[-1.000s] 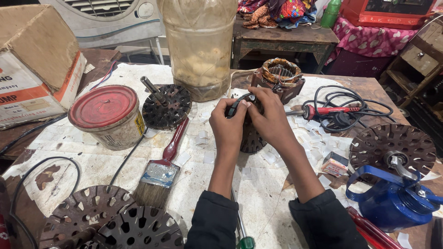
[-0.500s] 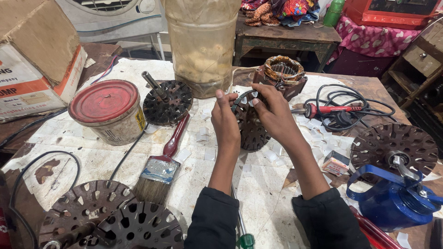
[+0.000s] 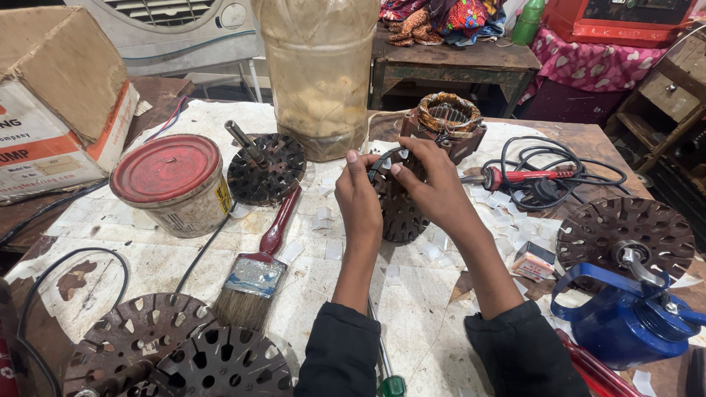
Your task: The person wraps small white insulating tape pieces around the edges of a motor armature on a workbench. They repeatedly tear off tape, wrap it around the metal edges, and press it into place while handling the armature with both hands.
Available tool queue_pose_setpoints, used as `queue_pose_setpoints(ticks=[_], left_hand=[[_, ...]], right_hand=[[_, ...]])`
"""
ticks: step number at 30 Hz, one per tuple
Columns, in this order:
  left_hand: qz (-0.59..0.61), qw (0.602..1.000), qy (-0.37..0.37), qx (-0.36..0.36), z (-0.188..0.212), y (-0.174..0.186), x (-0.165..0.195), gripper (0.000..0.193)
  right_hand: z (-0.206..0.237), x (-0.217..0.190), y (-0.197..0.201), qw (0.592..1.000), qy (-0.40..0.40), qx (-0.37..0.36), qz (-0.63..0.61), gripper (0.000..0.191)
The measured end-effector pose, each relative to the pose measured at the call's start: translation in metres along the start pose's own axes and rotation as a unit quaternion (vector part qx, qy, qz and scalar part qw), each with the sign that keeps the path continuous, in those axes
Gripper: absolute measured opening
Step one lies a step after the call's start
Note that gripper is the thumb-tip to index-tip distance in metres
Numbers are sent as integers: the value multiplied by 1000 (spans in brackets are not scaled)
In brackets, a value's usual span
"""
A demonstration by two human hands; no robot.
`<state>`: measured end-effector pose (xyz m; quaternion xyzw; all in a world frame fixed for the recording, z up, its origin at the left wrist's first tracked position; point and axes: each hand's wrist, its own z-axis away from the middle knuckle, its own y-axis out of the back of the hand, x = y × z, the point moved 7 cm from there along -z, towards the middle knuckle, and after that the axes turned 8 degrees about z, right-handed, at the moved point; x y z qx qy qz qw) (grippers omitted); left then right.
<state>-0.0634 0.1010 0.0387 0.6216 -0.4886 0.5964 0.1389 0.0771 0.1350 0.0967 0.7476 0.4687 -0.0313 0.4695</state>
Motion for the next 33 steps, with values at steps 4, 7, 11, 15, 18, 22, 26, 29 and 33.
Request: queue_pose_setpoints(ticks=[4,7,11,15,18,22,26,29,33], left_hand=[[-4,1000,-2,-2,1,0,-1,62],[-12,1000,-14,0,1,0,1,57],[-14,1000,2,1,2,-1,1,50],[-22,999,36,-12,4,-2,-3,51],[-23,999,34,-5,5,-1,-4,51],[-35,999,22,1,4,-1,-5,53],[-34,999,-24,3,4,-2,3,46],[-67,994,-89,-12,8,-4,14,36],[-67,994,-80,-30,7,-6,14,29]], right_hand=[[0,0,0,1000,8,4,8,51],[1,1,-2,1000,-4,-3,5,51],[1,1,-1,1000,-5,2,3,51],[1,1,-2,1000,-15,0,6,51],[2,0,-2,1000,-9,4,1,50],[3,0,1,1000,9,6,-18,49],[2,-1,5,1000,24,5,-14,45],[1,1,5,999,22,1,-23,41],[-2,10,6,998,-24,-9,-65,35]])
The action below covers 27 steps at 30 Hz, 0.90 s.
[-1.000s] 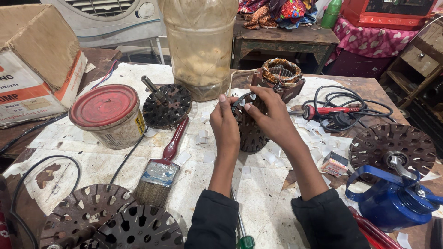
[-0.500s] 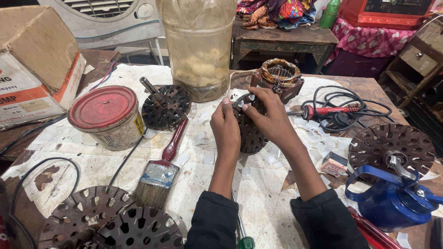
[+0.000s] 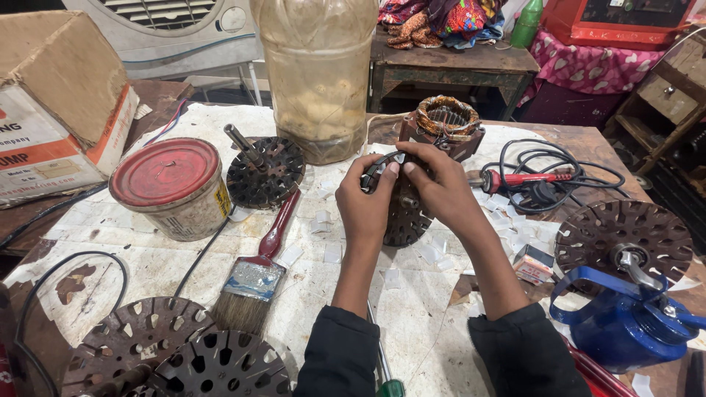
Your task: The person wraps small white insulating tape pieces around the edges of a motor armature on a workbench. They repeatedly tear off tape, wrap it around the metal edges, and press it into place while handling the armature with both hands.
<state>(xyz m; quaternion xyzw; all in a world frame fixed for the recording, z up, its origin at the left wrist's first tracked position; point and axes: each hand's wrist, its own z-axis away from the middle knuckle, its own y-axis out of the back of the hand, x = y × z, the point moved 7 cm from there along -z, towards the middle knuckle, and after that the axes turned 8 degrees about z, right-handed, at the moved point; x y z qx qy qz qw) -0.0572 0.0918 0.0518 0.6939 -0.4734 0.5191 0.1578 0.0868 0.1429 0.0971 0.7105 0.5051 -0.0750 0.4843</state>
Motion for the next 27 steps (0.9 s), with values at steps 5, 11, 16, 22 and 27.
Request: queue_pose_setpoints(ticks=[5,11,16,22,27], left_hand=[[-6,1000,13,-10,-8,2,-1,28],[-15,1000,8,-9,-9,10,7,23],[-24,999,-36,-16,-6,8,21,28],[-82,996,-26,-26,-2,7,25,32],[-142,989,18,-49,-5,6,21,38]], right_hand=[[-1,9,3,995,-44,-1,-90,29],[-1,5,-2,984,-56,3,-168,20],[-2,-3,0,989,-35,14,-141,19],[-2,0,-1,987,-42,8,-155,19],[-3,3,0,987,-48,-5,-153,19]])
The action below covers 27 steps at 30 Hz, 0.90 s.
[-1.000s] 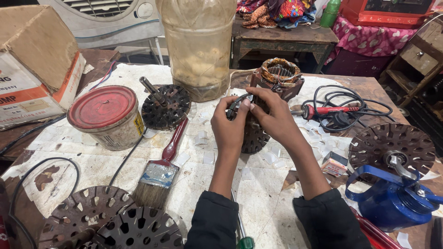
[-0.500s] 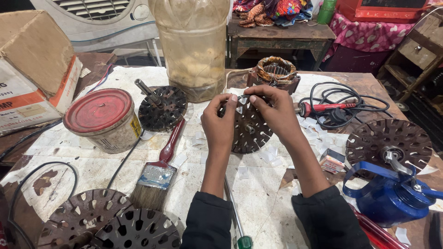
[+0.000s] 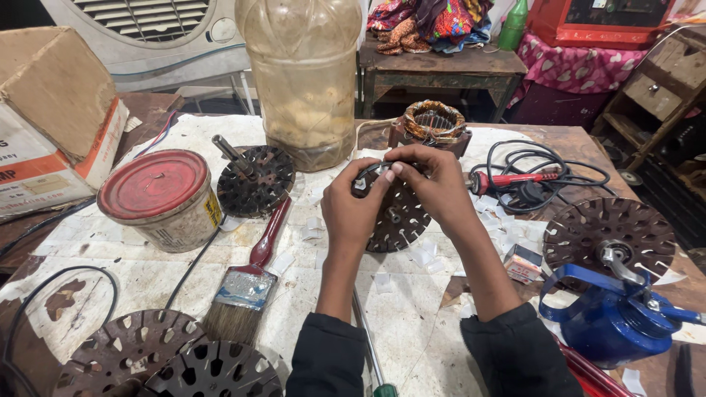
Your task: The person wraps small white insulating tape pieces around the edges of a motor armature on a workbench. They repeatedly tear off tape, wrap it around the metal edges, and press it into place while handling the armature with both hands.
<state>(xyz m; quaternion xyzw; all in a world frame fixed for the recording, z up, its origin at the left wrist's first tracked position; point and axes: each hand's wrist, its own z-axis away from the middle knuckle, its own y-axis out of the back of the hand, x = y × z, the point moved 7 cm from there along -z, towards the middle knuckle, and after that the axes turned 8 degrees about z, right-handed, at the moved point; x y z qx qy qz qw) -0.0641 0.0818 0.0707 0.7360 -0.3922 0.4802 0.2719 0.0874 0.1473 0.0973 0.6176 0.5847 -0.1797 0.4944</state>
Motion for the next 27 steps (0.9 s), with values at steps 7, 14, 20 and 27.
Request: queue_pose_setpoints(ticks=[7,14,20,27], left_hand=[[63,997,-3,-43,-6,2,-2,32],[50,998,19,-33,-2,0,4,29],[7,1000,23,-5,-1,0,11,30],[1,1000,-2,-16,-2,-3,5,33]], right_hand=[[0,-1,0,1000,-1,-28,-10,19],[-1,1,0,999,-6,-27,-19,21],[-2,4,1,998,-25,-31,-40,21],[-2,5,2,998,-35,-32,-44,21]])
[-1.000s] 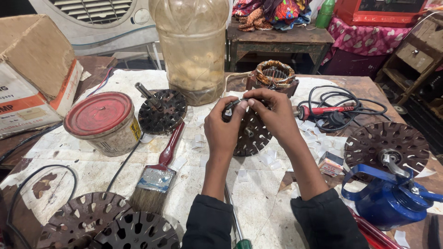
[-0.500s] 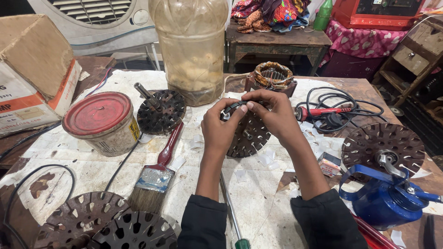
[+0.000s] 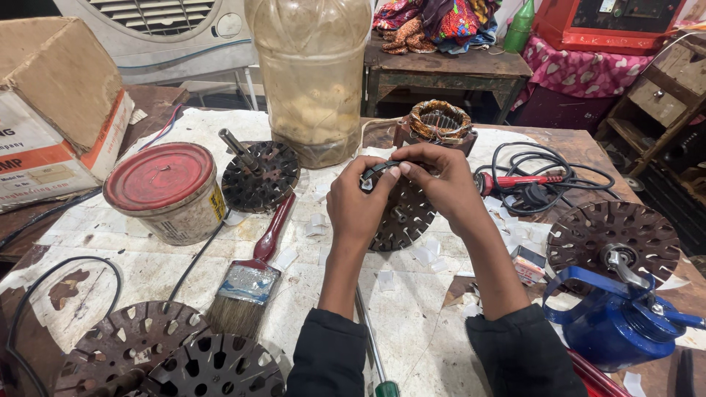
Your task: The person wraps small white insulating tape pieces around the edges of a motor armature on a workbench. They repeatedly tear off tape, wrap it around the metal edges, and press it into place while handling the armature with both hands.
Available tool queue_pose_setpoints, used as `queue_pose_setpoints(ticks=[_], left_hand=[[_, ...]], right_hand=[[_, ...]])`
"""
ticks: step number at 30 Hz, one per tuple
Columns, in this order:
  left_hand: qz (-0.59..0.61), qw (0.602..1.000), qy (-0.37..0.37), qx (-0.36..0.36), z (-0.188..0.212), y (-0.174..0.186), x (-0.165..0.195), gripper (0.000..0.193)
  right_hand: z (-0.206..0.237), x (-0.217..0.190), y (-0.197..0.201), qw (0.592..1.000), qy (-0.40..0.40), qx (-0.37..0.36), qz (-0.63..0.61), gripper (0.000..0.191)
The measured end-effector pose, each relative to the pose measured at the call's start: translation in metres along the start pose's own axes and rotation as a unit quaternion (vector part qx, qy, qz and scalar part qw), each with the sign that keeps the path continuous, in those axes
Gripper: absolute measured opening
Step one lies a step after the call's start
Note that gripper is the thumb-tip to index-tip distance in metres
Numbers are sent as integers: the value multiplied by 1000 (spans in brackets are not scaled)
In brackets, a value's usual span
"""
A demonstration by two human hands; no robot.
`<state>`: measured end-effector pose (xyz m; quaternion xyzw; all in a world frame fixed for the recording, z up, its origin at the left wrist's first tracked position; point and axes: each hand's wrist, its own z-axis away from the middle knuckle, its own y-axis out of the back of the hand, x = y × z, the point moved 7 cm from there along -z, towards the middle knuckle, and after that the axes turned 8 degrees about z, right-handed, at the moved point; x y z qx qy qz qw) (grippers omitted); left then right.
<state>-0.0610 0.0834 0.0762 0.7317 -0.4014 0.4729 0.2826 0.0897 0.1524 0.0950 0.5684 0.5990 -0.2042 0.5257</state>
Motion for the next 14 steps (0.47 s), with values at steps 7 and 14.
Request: queue_pose_setpoints(ticks=[7,14], left_hand=[[156,988,7,8,-6,-9,-27,37],[258,957,109,-79,-5,-20,-35,56]], right_hand=[[3,3,3,1000,-12,12,-12,21],[6,20,3,983,-42,22,-179,36]])
